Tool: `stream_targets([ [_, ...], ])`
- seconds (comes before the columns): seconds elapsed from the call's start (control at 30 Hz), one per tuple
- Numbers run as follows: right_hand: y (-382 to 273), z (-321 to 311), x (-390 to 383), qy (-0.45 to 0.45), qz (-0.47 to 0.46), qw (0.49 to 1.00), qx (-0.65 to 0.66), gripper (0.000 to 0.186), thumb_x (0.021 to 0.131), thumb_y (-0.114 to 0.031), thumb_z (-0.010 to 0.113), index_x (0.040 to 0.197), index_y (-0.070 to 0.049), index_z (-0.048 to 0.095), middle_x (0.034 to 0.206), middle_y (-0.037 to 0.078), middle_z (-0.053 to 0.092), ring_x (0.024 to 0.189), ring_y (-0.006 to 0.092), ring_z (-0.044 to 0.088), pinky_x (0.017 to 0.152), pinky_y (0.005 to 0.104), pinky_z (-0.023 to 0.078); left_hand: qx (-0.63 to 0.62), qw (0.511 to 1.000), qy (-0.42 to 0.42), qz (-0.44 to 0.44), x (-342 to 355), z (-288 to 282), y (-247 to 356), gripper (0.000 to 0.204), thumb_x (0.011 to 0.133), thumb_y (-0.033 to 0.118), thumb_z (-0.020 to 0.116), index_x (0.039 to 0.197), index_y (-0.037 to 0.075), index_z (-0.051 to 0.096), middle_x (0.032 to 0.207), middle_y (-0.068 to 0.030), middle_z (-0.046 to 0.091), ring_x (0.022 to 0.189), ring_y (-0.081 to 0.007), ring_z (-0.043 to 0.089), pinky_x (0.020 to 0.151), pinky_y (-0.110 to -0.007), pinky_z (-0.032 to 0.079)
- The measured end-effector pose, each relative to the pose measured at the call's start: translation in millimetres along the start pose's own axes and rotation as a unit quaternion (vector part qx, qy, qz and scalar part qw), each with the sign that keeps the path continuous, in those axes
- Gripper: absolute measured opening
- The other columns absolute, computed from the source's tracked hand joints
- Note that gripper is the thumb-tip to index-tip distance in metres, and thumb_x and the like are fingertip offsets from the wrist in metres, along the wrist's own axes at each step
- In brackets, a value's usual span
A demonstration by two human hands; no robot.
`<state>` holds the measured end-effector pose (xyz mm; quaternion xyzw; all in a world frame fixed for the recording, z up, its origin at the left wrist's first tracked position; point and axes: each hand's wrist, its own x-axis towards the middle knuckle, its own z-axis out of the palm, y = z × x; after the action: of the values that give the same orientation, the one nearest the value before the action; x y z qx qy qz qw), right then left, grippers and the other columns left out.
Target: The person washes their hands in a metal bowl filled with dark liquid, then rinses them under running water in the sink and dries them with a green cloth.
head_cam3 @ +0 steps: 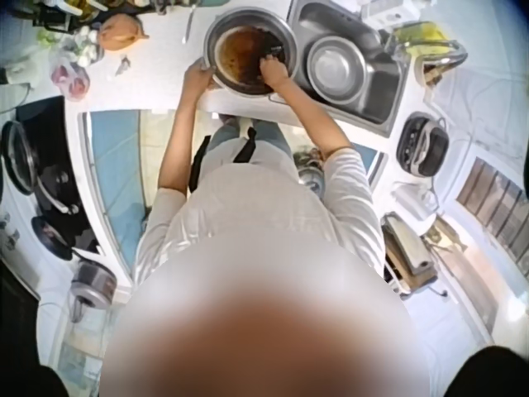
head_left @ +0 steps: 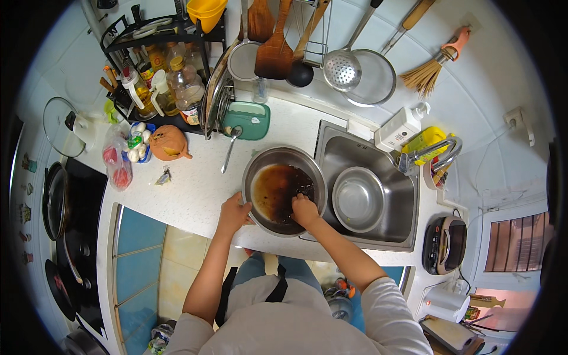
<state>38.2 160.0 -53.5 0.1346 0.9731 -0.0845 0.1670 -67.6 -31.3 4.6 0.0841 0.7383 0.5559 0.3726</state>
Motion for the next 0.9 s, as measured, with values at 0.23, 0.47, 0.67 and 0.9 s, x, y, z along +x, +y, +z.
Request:
stream_targets([
  [0.23, 2.0, 27.1, 9.3, -0.023, 0.001, 0.994, 0.103, 0.011, 0.061, -0.001, 0.053, 0.071, 0.0, 0.057, 0.075, 0.02, 0.057, 0.073, 0.0339, 0.057, 0.066, 0.0404, 0.047, 0.033, 0.999, 0.015, 0.021, 2.9, 3.7, 10.6, 0.022, 0.077, 0.005, 0.051, 0.097, -0.003, 0.052, 0.058, -0.0083, 0.057, 0.042, -0.0122, 0.055, 0.037, -0.021, 0.041],
  [0.47, 10.7, 19.5, 19.1, 0.041, 0.034, 0.985, 0.165, 0.008, 0.067, -0.006, 0.055, 0.068, 0.001, 0.058, 0.07, 0.021, 0.057, 0.071, 0.0351, 0.057, 0.065, 0.0401, 0.047, 0.052, 0.998, 0.017, 0.043, 3.3, 3.4, 13.5, 0.026, 0.076, 0.006, 0.05, 0.1, -0.004, 0.05, 0.055, -0.0137, 0.056, 0.044, -0.017, 0.057, 0.04, -0.025, 0.046],
  [0.67, 30.3, 5.7, 27.4, 0.022, 0.108, 0.983, 0.149, 0.017, 0.07, -0.015, 0.06, 0.073, 0.001, 0.061, 0.076, 0.022, 0.058, 0.075, 0.0345, 0.058, 0.068, 0.0401, 0.047, 0.052, 0.998, 0.021, 0.034, 3.2, 3.6, 14.8, 0.026, 0.076, 0.006, 0.05, 0.1, -0.004, 0.05, 0.056, -0.0144, 0.057, 0.045, -0.0174, 0.058, 0.042, -0.025, 0.046],
  [0.9, 35.4, 15.4, 33.0, 0.054, 0.091, 0.976, 0.19, 0.011, 0.065, -0.005, 0.059, 0.075, -0.003, 0.063, 0.077, 0.019, 0.059, 0.075, 0.0335, 0.057, 0.069, 0.0395, 0.046, 0.062, 0.997, 0.018, 0.047, 2.7, 5.0, 17.0, 0.028, 0.077, 0.007, 0.05, 0.102, -0.005, 0.049, 0.056, -0.0155, 0.058, 0.045, -0.0177, 0.058, 0.043, -0.026, 0.046],
])
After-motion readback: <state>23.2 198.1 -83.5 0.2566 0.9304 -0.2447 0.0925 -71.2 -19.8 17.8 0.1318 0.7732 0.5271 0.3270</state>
